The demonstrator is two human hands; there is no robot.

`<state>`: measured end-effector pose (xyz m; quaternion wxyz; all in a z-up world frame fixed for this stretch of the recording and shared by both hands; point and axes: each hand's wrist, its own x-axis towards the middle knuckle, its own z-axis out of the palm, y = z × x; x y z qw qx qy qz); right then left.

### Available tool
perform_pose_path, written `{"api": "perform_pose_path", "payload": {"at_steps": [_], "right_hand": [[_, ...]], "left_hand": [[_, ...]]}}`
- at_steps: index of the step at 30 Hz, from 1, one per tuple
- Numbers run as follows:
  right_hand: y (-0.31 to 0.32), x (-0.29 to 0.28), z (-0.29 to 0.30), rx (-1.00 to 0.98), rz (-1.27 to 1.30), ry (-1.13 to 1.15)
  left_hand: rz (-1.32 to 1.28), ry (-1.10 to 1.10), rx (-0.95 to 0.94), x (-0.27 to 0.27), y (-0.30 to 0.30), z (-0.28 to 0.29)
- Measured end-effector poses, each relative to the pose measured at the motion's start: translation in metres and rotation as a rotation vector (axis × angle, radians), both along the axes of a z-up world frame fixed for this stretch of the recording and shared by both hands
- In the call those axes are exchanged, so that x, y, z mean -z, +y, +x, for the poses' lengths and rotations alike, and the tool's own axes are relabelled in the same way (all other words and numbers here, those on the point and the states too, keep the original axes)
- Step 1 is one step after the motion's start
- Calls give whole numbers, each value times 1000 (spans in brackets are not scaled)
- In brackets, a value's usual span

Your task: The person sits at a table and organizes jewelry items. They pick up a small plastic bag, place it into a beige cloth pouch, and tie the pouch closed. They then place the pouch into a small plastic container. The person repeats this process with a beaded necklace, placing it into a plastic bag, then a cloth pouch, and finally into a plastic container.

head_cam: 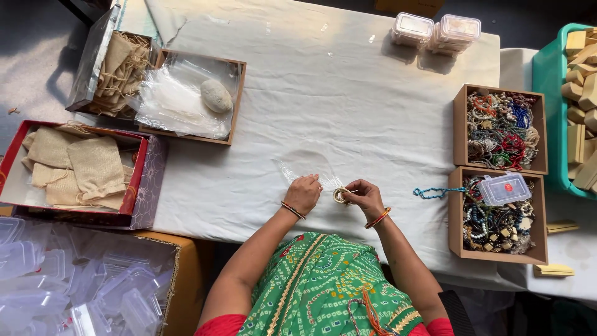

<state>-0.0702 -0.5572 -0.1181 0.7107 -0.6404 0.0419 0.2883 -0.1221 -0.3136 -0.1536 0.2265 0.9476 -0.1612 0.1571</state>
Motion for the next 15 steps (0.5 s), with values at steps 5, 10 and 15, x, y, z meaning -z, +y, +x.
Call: {"api": "perform_pose_path", "payload": {"at_steps": [5, 10, 15], "right_hand": [[32, -26, 2, -52, 362, -57], [57, -13, 9, -5, -52, -111], [65, -15, 13, 198, 47, 82]], "left_hand": [[-320, 423, -143, -37, 1, 15], [-581, 697, -278, -49, -2, 21], [-413, 192, -247, -73, -15, 7]]}}
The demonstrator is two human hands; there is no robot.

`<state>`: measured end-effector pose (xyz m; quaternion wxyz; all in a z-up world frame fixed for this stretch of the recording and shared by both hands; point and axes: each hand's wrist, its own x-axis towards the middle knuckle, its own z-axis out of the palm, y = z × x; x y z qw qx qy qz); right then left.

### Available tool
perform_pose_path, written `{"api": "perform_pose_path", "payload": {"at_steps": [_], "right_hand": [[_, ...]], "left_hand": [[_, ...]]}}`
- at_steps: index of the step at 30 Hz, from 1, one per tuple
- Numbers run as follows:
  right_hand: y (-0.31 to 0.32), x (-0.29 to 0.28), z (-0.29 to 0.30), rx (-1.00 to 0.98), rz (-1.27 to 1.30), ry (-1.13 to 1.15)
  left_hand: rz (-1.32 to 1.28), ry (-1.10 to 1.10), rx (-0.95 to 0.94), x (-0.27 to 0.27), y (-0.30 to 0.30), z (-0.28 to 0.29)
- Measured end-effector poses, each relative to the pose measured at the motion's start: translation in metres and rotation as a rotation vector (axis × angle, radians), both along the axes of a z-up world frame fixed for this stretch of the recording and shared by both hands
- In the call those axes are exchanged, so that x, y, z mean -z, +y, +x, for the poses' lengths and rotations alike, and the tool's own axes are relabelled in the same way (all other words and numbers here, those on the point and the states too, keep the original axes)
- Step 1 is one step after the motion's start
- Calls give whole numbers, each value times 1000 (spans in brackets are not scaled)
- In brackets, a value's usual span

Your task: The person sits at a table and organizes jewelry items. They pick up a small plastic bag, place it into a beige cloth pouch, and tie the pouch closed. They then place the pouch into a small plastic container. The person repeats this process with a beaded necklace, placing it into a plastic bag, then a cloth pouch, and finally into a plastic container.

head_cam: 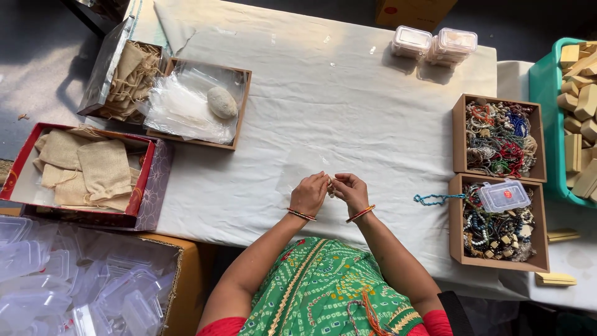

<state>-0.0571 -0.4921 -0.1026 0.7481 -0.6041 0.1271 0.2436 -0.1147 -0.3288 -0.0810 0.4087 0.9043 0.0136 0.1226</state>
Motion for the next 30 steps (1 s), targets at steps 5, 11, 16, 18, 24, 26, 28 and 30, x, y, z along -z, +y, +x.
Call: {"api": "perform_pose_path", "payload": {"at_steps": [5, 11, 16, 18, 24, 26, 28, 30], "right_hand": [[1, -62, -9, -245, -527, -511], [-37, -3, 11, -299, -440, -448], [-37, -5, 4, -291, -296, -202], [-22, -50, 3, -348, -408, -329], [-5, -96, -10, -881, -834, -1019], [5, -123, -17, -859, -800, -1000], [10, -134, -19, -836, -768, -980], [11, -128, -15, -622, -771, -1198]], "left_hand": [[-96, 14, -36, -8, -3, 2], [-226, 153, -79, -28, 4, 8], [-173, 116, -78, -31, 1, 8], [-124, 66, -41, -31, -2, 4], [-220, 212, -94, -42, 11, 10], [-268, 232, -118, -52, 19, 15], [-316, 253, -139, -65, 23, 16], [-682, 239, -132, -80, 23, 15]]}}
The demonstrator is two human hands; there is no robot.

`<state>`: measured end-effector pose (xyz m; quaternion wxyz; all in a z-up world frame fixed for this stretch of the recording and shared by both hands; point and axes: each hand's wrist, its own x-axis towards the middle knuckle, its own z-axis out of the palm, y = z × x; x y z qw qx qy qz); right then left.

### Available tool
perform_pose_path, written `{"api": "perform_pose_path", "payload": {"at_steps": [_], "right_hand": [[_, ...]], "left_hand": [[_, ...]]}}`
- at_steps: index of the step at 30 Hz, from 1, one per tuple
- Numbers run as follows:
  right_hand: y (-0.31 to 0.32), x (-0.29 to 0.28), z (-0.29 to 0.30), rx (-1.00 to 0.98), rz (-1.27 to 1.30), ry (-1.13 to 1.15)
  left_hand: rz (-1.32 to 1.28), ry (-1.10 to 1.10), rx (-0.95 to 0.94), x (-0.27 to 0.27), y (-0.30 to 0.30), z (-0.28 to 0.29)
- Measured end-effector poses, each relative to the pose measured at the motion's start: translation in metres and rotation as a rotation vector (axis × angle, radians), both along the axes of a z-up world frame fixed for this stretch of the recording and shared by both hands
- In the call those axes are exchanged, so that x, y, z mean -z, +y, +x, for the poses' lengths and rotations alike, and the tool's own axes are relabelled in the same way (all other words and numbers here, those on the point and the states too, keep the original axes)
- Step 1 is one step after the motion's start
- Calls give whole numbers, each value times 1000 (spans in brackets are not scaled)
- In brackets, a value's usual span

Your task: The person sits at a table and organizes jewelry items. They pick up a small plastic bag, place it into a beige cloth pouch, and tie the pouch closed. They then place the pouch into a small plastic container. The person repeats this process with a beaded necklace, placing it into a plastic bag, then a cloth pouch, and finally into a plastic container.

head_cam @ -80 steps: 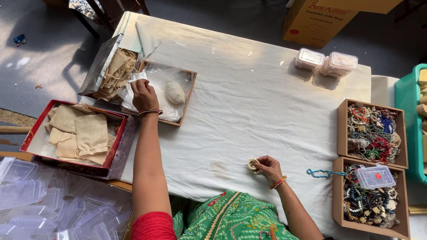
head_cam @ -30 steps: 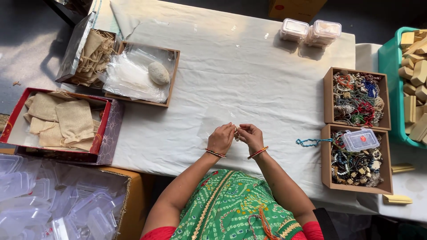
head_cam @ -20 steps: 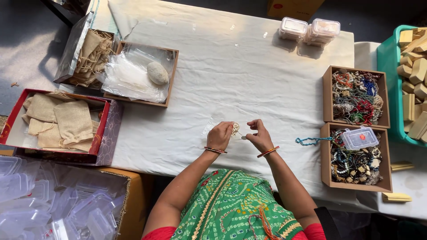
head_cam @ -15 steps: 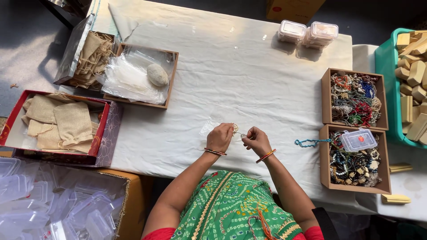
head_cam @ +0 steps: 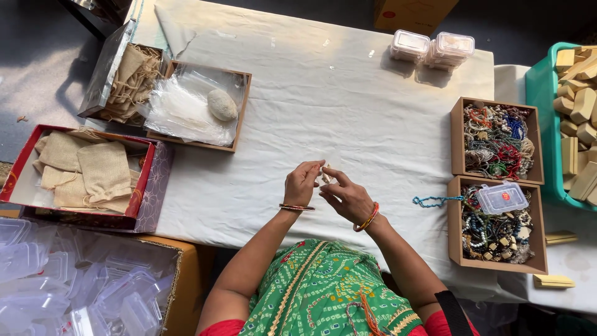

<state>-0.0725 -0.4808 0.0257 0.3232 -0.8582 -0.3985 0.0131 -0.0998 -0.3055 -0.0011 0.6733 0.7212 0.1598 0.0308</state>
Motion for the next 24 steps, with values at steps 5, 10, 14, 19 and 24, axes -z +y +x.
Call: {"api": "perform_pose_path", "payload": {"at_steps": [5, 10, 14, 19, 24], "right_hand": [[0, -41, 20, -60, 117, -170], [-15, -64, 18, -216, 249, -192], [-34, -56, 12, -191, 374, -99], [-29, -54, 0, 55, 976, 469], [-36, -7, 5, 216, 717, 1038]], "left_hand": [[-195, -319, -98, 52, -4, 2], [-548, 386, -197, 87, 9, 11], [-1195, 355, 171, 91, 7, 5], [-1186, -69, 6, 66, 5, 15], [-1257, -202, -105, 18, -11, 8]]}}
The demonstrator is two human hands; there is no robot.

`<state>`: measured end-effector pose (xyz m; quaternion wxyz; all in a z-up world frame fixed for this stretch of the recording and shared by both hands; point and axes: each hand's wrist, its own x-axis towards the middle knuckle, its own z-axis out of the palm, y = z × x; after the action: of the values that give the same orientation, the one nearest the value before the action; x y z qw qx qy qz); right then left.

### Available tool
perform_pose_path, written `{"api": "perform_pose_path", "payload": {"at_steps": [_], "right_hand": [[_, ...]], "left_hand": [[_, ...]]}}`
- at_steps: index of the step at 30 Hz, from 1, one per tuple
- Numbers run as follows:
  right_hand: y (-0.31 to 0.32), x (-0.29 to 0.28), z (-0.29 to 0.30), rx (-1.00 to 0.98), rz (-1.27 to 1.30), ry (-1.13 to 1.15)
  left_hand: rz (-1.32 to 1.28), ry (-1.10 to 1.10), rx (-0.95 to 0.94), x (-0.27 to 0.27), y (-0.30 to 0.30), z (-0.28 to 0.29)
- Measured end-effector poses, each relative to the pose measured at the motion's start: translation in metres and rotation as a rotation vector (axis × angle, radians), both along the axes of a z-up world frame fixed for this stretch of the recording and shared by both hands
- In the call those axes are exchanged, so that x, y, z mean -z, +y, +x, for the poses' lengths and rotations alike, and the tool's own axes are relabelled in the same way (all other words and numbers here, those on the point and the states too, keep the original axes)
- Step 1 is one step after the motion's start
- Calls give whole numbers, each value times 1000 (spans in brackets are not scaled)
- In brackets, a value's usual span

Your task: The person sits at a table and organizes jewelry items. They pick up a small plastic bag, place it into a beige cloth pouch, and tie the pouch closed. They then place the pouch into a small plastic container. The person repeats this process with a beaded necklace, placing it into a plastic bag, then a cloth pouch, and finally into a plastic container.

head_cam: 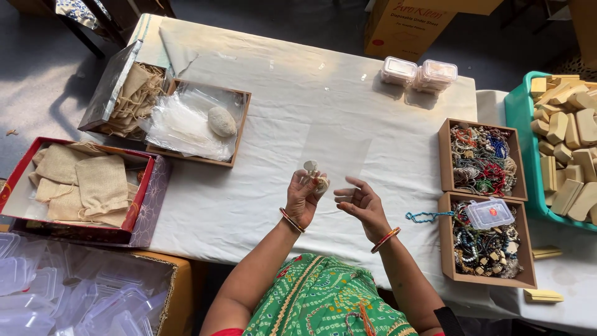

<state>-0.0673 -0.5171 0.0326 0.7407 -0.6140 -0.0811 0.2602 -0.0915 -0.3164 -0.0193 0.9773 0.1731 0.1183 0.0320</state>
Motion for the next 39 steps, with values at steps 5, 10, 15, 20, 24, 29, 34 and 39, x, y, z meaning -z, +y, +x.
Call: {"api": "perform_pose_path", "payload": {"at_steps": [5, 10, 15, 20, 24, 29, 34, 39], "right_hand": [[-13, 48, 25, 303, 69, -146], [26, -4, 13, 423, 299, -9], [10, 71, 24, 378, 382, 16], [21, 22, 19, 337, 286, 88], [18, 43, 22, 390, 352, 35], [13, 59, 20, 359, 230, -243], [13, 33, 12, 295, 16, -315], [0, 19, 13, 95, -108, -586]], "left_hand": [[63, -2, 125, -3, 0, -14], [132, -49, 194, -6, -8, -18], [258, -46, 119, -5, -4, -16], [235, 60, 64, -13, 0, -8], [233, 153, 105, -5, -9, -2], [45, 274, 126, -17, -12, 0], [-132, 246, 112, -23, -1, 9], [-149, 169, 221, -35, 11, 14]]}}
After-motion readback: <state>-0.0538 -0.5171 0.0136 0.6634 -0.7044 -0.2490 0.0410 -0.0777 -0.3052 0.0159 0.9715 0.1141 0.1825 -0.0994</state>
